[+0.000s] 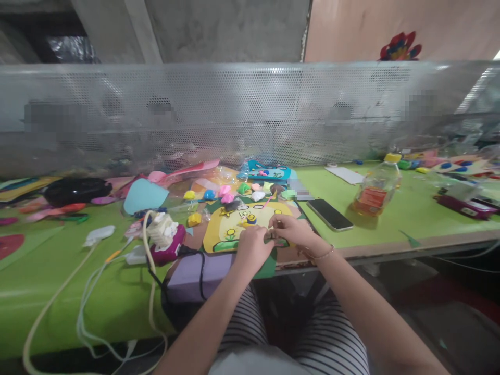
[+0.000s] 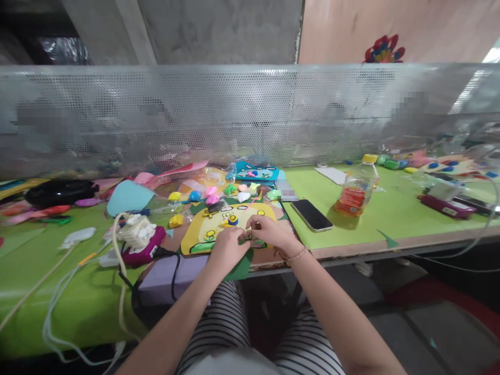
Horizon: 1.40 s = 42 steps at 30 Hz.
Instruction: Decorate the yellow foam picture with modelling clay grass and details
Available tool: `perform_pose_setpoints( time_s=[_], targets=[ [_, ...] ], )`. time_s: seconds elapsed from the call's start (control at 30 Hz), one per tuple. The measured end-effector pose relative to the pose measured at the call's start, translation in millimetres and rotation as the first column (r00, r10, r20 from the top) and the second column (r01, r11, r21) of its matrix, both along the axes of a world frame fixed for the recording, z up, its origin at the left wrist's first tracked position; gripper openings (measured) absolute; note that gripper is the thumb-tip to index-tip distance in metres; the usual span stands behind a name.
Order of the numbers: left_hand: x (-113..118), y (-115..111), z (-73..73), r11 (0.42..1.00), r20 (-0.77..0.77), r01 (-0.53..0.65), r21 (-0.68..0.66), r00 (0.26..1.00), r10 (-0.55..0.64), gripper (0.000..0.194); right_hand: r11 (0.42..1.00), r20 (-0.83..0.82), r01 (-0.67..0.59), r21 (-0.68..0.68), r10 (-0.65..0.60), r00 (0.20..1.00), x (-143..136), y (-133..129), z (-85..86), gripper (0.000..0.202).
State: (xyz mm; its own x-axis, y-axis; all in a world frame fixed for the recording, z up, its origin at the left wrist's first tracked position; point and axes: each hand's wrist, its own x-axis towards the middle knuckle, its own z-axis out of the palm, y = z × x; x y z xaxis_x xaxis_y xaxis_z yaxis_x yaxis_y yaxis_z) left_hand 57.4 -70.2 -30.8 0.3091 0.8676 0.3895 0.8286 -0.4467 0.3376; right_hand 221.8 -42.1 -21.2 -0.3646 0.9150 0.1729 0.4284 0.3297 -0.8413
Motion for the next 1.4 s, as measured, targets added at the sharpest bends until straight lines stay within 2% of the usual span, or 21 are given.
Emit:
perform_pose_setpoints(
  time_s=[0.2, 0.4, 0.6, 0.7, 0.83, 0.93, 1.2, 1.4],
  targets=[
    [0, 5, -1.9, 0.999, 0.02, -0.025, -0.028, 0.999, 0.026, 0.005, 1.0, -0.009, -0.015, 0.003, 0.015, 1.0, -2, 2, -0.5, 0.017],
    [0, 8, -1.8, 0.996, 0.058, -0.049, -0.077, 0.997, 0.054, 0.012, 0.999, -0.014, -0.051, -0.002, 0.051, 0.999, -1, 3, -2.3, 0.024],
    [0, 9, -1.2, 0.994, 0.117, -0.053, -0.1, 0.991, 0.065, 0.01, 0.998, 0.026, -0.054, 0.022, 0.054, 0.998, -1, 3, -2.5, 0.023],
    [-1, 10, -1.2, 0.994, 0.153, -0.036, -0.107, 0.987, 0.052, 0.011, 0.998, 0.072, -0.004, 0.065, -0.001, 0.997, -1, 1, 0.2, 0.023],
    [-2, 9, -2.8, 0.993, 0.193, -0.019, -0.116, 0.98, 0.042, 0.011, 0.97, 0.164, 0.152, 0.187, -0.183, 0.969, 3, 0, 2.5, 0.013],
    [-3, 10, -4.7, 0.993, 0.207, -0.021, -0.119, 0.977, 0.046, 0.01, 0.943, 0.25, 0.205, 0.262, -0.271, 0.93, 5, 1, -0.1, 0.009],
    [-1, 11, -6.6, 0.995, 0.218, -0.016, -0.097, 0.975, 0.037, 0.01, 0.916, 0.428, 0.123, 0.382, -0.293, 0.855, 3, 10, -19.4, 0.016],
    [-1, 10, -6.0, 0.996, 0.226, -0.017, -0.088, 0.973, 0.036, 0.01, 0.892, 0.481, 0.069, 0.448, -0.305, 0.822, 4, 13, -26.6, 0.023]
  ],
)
